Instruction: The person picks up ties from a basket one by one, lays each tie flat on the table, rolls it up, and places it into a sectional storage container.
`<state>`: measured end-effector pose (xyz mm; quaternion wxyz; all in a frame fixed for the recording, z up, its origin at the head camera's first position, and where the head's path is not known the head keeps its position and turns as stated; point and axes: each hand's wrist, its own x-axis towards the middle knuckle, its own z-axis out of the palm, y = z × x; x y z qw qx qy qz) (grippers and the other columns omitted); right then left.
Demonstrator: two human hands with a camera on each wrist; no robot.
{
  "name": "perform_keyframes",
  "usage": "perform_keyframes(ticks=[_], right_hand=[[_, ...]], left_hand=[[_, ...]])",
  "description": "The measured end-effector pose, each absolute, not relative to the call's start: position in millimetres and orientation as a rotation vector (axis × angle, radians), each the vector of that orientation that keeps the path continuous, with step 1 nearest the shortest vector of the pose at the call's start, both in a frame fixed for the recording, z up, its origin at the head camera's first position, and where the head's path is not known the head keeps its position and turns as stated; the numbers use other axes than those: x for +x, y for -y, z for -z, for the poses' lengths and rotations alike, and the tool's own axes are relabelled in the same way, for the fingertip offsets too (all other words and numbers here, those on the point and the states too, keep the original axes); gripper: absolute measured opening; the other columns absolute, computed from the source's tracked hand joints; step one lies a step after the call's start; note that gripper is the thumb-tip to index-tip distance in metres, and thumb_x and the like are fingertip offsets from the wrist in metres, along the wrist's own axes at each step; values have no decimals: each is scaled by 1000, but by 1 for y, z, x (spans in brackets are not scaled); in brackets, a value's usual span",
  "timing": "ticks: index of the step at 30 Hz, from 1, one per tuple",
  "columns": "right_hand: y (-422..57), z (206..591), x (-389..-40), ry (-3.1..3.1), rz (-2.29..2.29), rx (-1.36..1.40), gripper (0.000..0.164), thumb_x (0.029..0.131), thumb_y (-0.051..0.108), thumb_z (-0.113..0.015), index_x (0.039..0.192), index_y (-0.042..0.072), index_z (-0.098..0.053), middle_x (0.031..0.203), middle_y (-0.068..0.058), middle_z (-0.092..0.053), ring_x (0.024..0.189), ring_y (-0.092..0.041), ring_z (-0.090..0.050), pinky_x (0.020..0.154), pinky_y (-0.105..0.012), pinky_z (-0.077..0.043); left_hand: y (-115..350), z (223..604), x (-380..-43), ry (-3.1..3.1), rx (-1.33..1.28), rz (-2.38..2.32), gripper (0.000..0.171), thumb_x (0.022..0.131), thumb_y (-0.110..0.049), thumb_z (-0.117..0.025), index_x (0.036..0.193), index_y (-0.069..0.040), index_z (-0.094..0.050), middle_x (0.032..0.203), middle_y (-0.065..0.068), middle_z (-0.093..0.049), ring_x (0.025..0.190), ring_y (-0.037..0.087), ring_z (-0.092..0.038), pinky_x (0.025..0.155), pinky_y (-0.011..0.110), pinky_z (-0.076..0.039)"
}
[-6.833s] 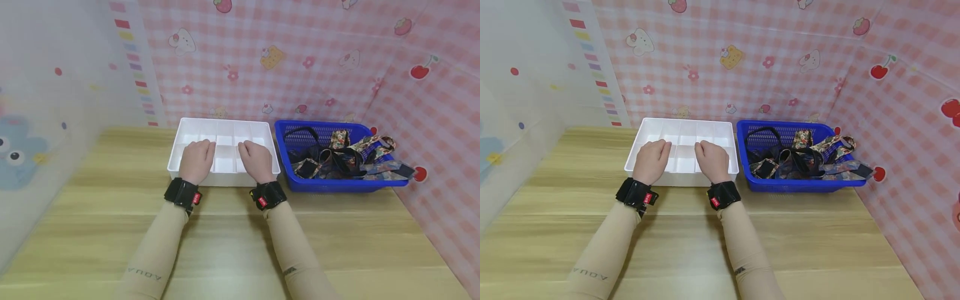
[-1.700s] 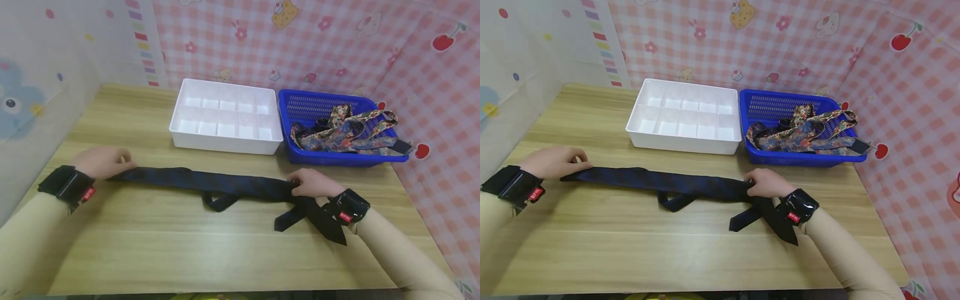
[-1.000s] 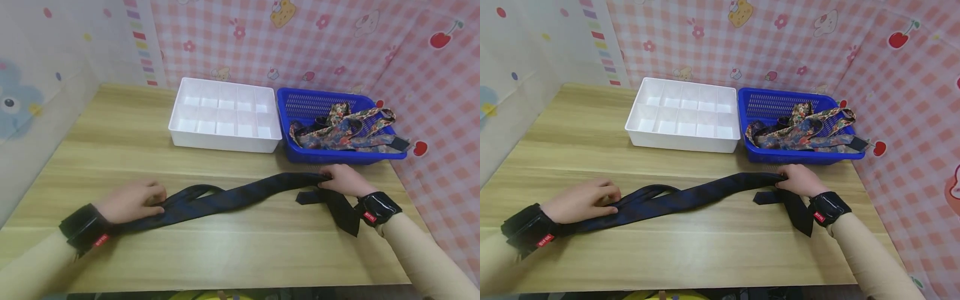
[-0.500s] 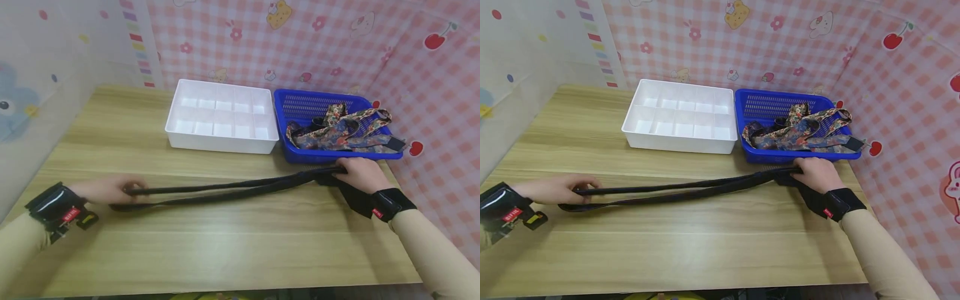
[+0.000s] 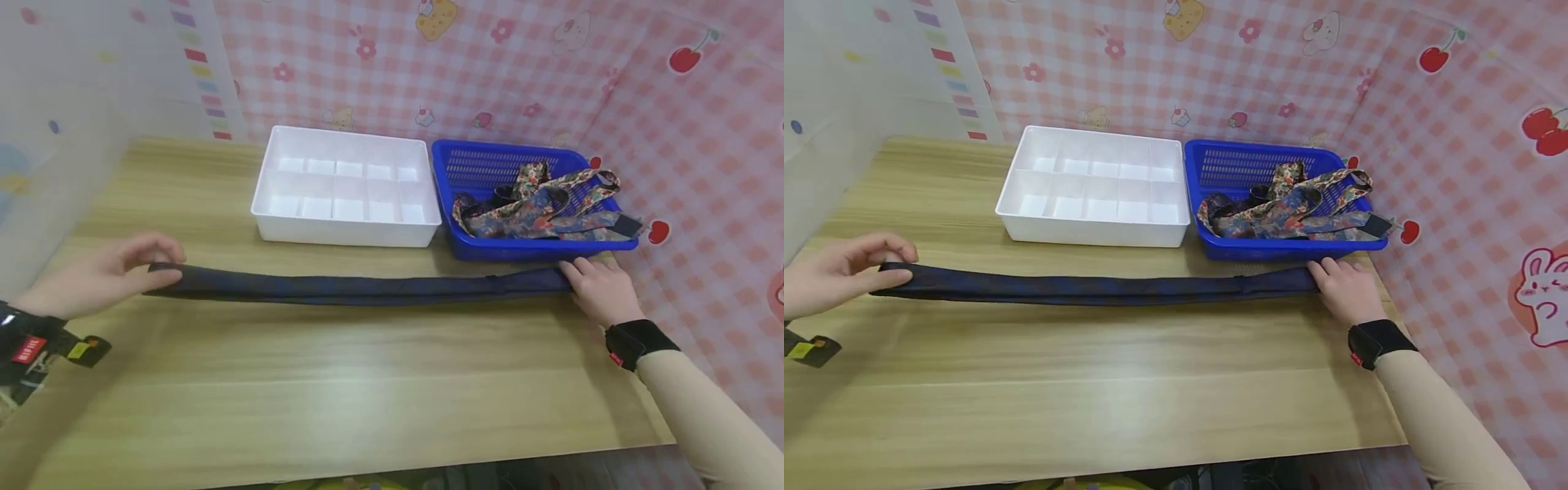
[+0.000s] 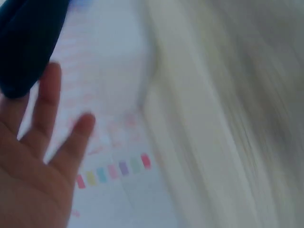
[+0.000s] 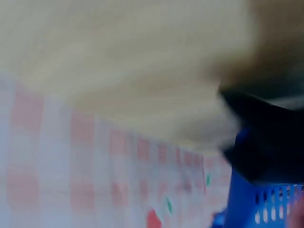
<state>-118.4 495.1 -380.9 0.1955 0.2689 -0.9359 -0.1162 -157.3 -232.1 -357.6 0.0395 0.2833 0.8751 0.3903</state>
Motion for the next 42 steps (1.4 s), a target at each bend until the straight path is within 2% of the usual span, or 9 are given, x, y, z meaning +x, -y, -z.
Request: perform_keyframes(ticks=[5,7,10,15,18,23,31,37,42], right_hand=[[-494,386,-129,3103,71,468,42,77,11,-76,114,-3,-63,111,-25,-56,101,-42,-57,81,-56,-47],[-496,381,-132,3213,-28,317,47,81,18,-74,119,-4,-61,117,-29,-55,103,-43,-57,83,-57,-46],[-502,376,-135,3273,-132,186,46,84,24,-69,118,-6,-61,108,-26,-61,91,-38,-61,77,-55,-48],[-503,379,-137,3225,-314,254,27,84,6,-57,105,-11,-63,88,-19,-66,75,-28,-58,70,-47,-48],[-500,384,-137,3175,-442,306,27,82,2,-58,105,-12,-62,83,-16,-63,72,-25,-56,65,-41,-47],[-493,385,-141,3211,-615,298,34,82,10,-61,108,-13,-61,76,-7,-57,64,-16,-47,57,-30,-39],[-483,380,-144,3343,-859,122,18,80,17,-66,84,0,-61,70,1,-52,62,-13,-46,56,-28,-39],[-481,383,-147,3019,-1997,100,14,98,12,-51,91,6,-62,86,-1,-63,81,-13,-61,74,-27,-50],[-500,385,-147,3006,-2054,80,19,101,10,-49,90,10,-66,89,3,-66,87,-11,-63,77,-26,-50]], left_hand=[[241,380,-159,-2871,955,-557,25,86,-21,-74,108,-15,-64,94,-3,-64,80,14,-54,64,33,-45],[246,389,-158,-2872,931,-469,22,82,-27,-78,101,-18,-68,87,-9,-62,79,13,-50,66,31,-41],[255,397,-157,-2857,890,-445,17,80,-30,-79,91,-21,-70,82,-13,-58,77,14,-44,65,31,-35],[268,403,-159,-2869,910,-484,8,85,-20,-74,85,-20,-66,70,-14,-51,64,7,-40,59,28,-33],[275,406,-160,-2834,873,-606,9,91,-17,-68,85,-20,-62,68,-12,-47,58,4,-36,54,25,-30],[281,404,-159,-2737,655,-746,13,98,-28,-58,91,-18,-57,76,-2,-49,65,10,-43,56,28,-32],[276,399,-167,-2716,631,-719,18,97,-30,-59,103,-16,-68,95,-3,-63,80,5,-55,67,29,-46],[273,396,-174,-2755,652,-812,16,97,-21,-59,106,-10,-67,99,3,-64,83,-1,-51,67,25,-44],[270,391,-184,-2781,679,-870,14,96,-12,-57,104,-8,-67,105,11,-66,88,-9,-48,71,21,-42]])
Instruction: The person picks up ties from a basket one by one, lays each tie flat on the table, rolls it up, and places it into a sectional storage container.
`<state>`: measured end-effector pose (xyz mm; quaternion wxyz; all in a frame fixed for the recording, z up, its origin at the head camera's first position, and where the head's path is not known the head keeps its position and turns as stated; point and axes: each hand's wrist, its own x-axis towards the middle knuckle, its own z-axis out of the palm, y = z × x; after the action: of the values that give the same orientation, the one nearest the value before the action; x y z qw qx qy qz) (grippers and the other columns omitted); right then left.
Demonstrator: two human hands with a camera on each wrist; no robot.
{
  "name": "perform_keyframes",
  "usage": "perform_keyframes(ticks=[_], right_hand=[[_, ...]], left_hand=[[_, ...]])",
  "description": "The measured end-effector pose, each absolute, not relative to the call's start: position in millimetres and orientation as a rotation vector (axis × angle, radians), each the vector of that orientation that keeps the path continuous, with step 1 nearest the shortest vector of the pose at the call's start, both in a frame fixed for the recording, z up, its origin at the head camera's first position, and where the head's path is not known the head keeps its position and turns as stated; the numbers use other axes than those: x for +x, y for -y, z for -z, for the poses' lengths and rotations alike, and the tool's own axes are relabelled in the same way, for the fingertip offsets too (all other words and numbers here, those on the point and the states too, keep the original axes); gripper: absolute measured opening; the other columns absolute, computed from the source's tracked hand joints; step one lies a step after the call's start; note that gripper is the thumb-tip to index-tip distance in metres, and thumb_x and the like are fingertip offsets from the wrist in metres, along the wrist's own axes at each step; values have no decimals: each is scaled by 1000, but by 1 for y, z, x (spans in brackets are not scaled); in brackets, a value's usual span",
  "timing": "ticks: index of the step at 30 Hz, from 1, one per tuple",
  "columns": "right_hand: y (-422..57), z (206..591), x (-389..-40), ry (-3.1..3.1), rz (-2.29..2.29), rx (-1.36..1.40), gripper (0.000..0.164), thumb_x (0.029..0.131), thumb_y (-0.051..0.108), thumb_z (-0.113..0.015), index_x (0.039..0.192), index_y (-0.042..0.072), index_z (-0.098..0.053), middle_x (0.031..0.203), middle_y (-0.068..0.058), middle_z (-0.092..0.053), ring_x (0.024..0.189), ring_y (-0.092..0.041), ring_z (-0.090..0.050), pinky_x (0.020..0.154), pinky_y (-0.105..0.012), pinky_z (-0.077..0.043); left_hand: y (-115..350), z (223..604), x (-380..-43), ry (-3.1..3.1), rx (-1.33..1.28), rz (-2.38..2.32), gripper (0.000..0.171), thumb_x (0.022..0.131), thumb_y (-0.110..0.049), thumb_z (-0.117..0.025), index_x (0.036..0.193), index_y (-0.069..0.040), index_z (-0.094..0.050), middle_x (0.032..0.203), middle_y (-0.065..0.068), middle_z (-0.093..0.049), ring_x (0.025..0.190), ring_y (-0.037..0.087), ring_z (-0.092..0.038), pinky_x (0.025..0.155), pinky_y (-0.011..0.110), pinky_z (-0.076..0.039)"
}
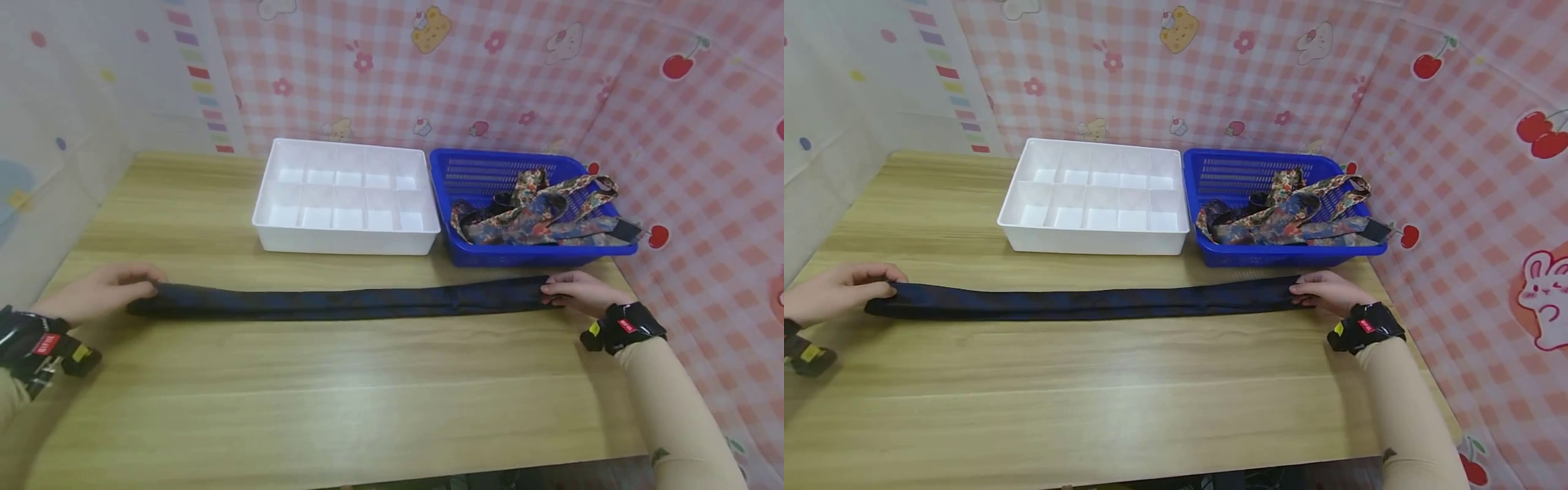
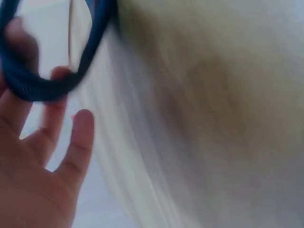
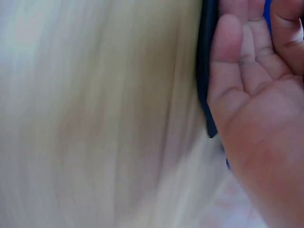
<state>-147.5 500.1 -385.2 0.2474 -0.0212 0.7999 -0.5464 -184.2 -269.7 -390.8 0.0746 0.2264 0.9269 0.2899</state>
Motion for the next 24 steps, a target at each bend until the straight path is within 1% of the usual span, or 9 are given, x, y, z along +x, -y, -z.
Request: perform_keyframes(ticks=[2,5,7,10,13,16,18,20,24], right_hand=[[-509,381,-146,-2313,1366,-17,15,98,12,-54,89,7,-64,86,5,-62,82,-10,-60,74,-27,-50],[-521,375,-144,-2496,1140,39,17,95,17,-61,89,1,-64,81,6,-57,76,-11,-54,71,-30,-48],[-526,372,-143,-2553,1059,58,20,94,19,-62,89,0,-64,75,6,-53,72,-12,-49,69,-31,-46],[-527,376,-143,-2592,1021,69,22,93,21,-64,90,-1,-64,72,7,-50,71,-10,-48,69,-30,-46],[-521,380,-140,-2657,968,55,24,91,22,-67,92,-2,-63,73,5,-52,69,-10,-47,65,-27,-43],[-517,379,-135,-2717,855,-5,27,88,21,-70,95,-4,-63,78,2,-55,68,-10,-47,62,-25,-40],[-516,378,-132,-2723,828,-40,24,89,20,-69,91,-3,-61,75,2,-53,65,-10,-45,60,-25,-37],[-517,377,-128,-2701,862,-51,24,92,19,-65,85,-3,-59,70,3,-48,62,-11,-44,59,-25,-35],[-520,379,-126,-2644,1004,-45,30,97,16,-57,76,-4,-49,66,3,-43,62,-12,-43,59,-26,-36]], left_hand=[[264,386,-188,-2767,659,-893,13,97,-17,-56,100,-11,-68,103,7,-67,88,-5,-50,72,22,-41],[250,381,-193,-2749,644,-901,18,98,-27,-57,87,-16,-66,85,1,-63,76,7,-53,66,26,-41],[241,381,-195,-2755,653,-868,23,97,-33,-58,82,-17,-64,76,-2,-58,69,10,-52,62,27,-41],[233,386,-200,-2804,699,-781,24,95,-32,-61,77,-16,-60,66,-3,-50,58,12,-45,54,28,-37],[232,392,-204,-2872,736,-704,17,91,-26,-67,80,-14,-61,71,-3,-55,62,13,-48,56,29,-39],[232,396,-209,-2889,761,-711,10,87,-15,-71,87,-9,-63,84,5,-65,75,23,-59,67,39,-48],[233,399,-212,-2879,772,-742,13,85,-9,-71,94,-4,-64,94,12,-67,87,31,-62,76,48,-50],[233,400,-214,-2850,777,-783,19,85,-6,-71,100,1,-63,98,18,-66,94,38,-61,81,55,-48],[236,401,-215,-2816,770,-843,24,85,-5,-70,106,5,-63,102,22,-65,97,41,-60,85,58,-46]])
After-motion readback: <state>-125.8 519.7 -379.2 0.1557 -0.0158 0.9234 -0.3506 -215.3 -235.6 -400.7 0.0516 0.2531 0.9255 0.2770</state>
